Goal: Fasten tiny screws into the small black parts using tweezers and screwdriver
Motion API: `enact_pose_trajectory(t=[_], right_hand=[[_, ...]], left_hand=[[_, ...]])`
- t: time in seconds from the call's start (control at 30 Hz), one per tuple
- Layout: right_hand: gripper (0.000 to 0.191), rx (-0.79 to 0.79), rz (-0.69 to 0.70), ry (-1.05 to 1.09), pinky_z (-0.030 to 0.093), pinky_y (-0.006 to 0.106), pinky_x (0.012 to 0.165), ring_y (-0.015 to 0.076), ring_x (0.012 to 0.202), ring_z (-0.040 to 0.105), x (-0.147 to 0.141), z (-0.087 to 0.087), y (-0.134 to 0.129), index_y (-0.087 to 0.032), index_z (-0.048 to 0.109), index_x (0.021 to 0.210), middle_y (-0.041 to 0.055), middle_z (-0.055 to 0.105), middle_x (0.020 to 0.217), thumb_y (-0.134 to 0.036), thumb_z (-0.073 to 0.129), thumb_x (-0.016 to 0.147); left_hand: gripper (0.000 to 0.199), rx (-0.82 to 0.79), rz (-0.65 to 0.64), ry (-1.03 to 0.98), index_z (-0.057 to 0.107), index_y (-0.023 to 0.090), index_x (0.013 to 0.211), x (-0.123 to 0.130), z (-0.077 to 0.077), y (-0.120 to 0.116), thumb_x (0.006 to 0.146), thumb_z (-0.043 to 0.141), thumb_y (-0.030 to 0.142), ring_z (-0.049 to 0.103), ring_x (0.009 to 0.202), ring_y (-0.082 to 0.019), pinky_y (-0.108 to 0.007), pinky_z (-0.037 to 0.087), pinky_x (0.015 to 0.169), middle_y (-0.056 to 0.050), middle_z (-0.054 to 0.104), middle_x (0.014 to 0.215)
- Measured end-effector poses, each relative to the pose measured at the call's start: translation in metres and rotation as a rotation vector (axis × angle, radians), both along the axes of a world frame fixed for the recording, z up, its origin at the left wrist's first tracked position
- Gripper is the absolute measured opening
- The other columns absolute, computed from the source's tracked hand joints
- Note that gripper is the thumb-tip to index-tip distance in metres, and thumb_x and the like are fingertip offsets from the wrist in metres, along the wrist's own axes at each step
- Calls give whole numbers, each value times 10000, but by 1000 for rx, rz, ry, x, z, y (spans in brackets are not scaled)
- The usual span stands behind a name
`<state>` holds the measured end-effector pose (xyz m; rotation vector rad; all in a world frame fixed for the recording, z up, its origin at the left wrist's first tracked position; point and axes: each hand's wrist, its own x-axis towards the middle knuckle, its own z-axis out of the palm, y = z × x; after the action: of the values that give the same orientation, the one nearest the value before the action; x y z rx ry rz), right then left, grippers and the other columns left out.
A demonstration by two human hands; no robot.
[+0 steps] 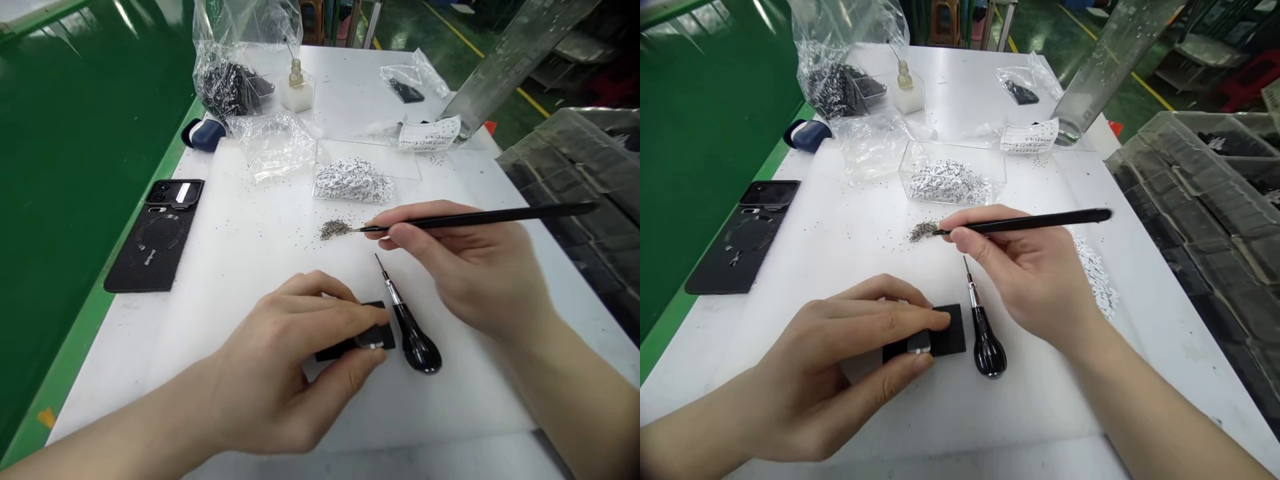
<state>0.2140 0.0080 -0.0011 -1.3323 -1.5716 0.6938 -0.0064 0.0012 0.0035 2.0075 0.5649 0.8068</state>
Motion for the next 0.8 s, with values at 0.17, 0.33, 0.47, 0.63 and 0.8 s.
enact_pose_trajectory(t=[0.17, 0.33, 0.47, 0.63, 0.8], right_hand=[[100, -11, 229, 30, 669, 299, 771, 202, 934, 779, 19, 19, -13, -327, 775, 965, -17, 805, 965, -258, 714, 925], [197, -9, 505, 67, 656, 354, 859, 209, 970, 765, 22, 14, -14, -297, 736, 1061, 14, 787, 1021, -157, 649, 954], [243, -1, 538, 60, 646, 363, 900, 211, 1008, 757, 19, 11, -14, -301, 737, 1075, 17, 781, 1058, -119, 661, 933], [241, 23, 545, 37, 649, 355, 906, 202, 1006, 762, 16, 13, -15, -288, 739, 1072, 16, 783, 1054, -109, 657, 933], [213, 29, 556, 12, 647, 332, 907, 194, 1013, 760, 16, 15, -15, -264, 732, 1053, 25, 779, 1049, -106, 648, 938]], left_hand=[[281, 28, 160, 66, 742, 191, 1182, -1, -4, -1, 916, 665, 139, 692, 984, -192, -296, 606, 877, -30, 799, 1060], [194, -55, 163, 104, 776, 170, 1085, -1, -2, -2, 933, 656, 170, 682, 943, -177, -283, 593, 830, -38, 784, 989], [170, -85, 168, 106, 782, 182, 1045, 0, 0, -4, 939, 651, 177, 672, 918, -173, -283, 578, 814, -29, 773, 940], [164, -85, 156, 99, 781, 174, 1039, 0, 0, -3, 942, 649, 182, 679, 934, -175, -277, 584, 820, -32, 778, 951], [140, -62, 127, 115, 771, 172, 1004, -1, 0, -2, 946, 645, 188, 684, 923, -185, -280, 592, 811, -38, 775, 930]])
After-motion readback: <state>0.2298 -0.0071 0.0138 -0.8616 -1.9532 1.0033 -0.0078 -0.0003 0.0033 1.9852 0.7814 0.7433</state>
